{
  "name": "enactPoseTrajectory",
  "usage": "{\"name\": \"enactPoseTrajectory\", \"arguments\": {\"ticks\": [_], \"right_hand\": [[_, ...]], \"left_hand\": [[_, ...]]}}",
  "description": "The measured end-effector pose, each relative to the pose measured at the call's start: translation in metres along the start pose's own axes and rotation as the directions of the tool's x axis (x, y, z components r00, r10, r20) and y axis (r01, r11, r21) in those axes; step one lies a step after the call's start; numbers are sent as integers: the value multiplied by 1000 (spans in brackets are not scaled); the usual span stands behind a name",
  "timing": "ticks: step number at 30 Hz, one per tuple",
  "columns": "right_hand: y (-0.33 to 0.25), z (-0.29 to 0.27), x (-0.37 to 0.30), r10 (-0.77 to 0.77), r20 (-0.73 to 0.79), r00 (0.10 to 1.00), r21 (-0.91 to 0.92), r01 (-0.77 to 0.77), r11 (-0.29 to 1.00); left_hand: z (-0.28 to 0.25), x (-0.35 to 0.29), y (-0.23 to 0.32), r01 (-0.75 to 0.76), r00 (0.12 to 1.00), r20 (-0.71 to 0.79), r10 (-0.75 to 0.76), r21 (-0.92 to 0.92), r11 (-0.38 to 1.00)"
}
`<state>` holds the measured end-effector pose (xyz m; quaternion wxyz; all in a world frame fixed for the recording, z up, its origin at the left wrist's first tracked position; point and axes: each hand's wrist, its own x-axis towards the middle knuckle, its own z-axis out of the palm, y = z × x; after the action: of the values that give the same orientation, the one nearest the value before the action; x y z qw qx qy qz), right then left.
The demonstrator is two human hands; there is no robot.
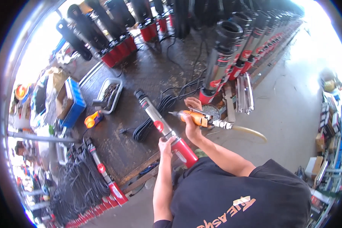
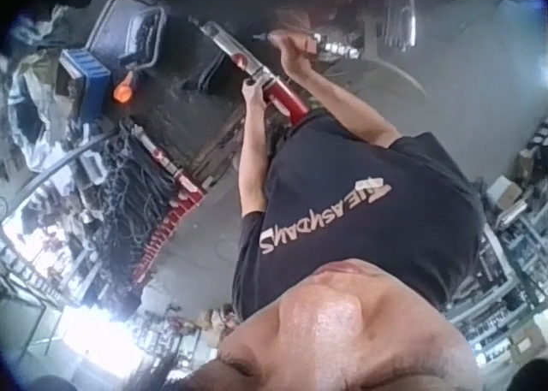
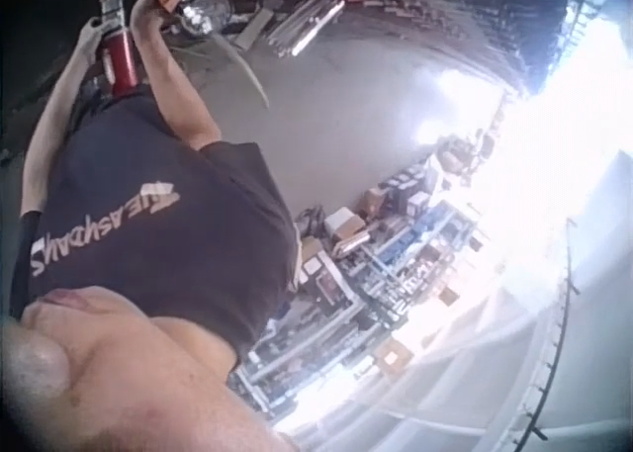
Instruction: The person assembles water pumps by attaching components and securing them with a pneumatic screwdriver on a workbench in a factory environment.
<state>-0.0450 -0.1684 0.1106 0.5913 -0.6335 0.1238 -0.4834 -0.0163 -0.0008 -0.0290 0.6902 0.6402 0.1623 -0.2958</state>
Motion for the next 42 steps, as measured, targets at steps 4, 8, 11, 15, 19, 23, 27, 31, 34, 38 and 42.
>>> {"name": "enactPoseTrajectory", "arguments": {"ticks": [4, 8, 11, 15, 19, 23, 27, 31, 34, 38, 42], "right_hand": [[10, 10, -18, 205, 163, 965, 343, -250, 906], [32, 2, -37, 386, 219, 896, 314, -440, 842], [45, 4, -44, 485, 173, 857, 381, -513, 770], [56, 2, -47, 522, 152, 839, 403, -535, 742], [51, 2, -46, 501, 159, 851, 409, -519, 751], [49, 5, -46, 493, 159, 855, 410, -512, 755], [50, 6, -46, 474, 178, 862, 379, -505, 776], [53, 6, -47, 482, 181, 857, 366, -514, 776], [51, 7, -48, 472, 177, 863, 390, -502, 772], [57, 6, -47, 470, 183, 863, 390, -503, 771], [54, 8, -48, 497, 192, 846, 418, -529, 739]], "left_hand": [[2, 3, 0, -53, 998, 14, 53, -12, 999], [-2, 3, -5, -20, 1000, -10, 20, 0, 1000], [-3, 5, -9, -40, 999, -21, 40, -4, 999], [-4, 7, -11, -42, 999, -33, 43, 18, 999], [-1, 5, -6, -44, 999, -29, 44, 8, 999], [-2, 4, -5, -47, 998, -30, 47, 17, 999], [-4, 5, -7, -41, 999, -25, 41, 7, 999], [-3, 7, -7, -18, 999, -36, 19, 7, 1000], [-5, 9, -9, -21, 999, -31, 22, 11, 1000], [-2, 7, -6, -35, 999, -18, 35, 4, 999], [-3, 4, -5, -39, 999, -21, 38, -11, 999]]}}
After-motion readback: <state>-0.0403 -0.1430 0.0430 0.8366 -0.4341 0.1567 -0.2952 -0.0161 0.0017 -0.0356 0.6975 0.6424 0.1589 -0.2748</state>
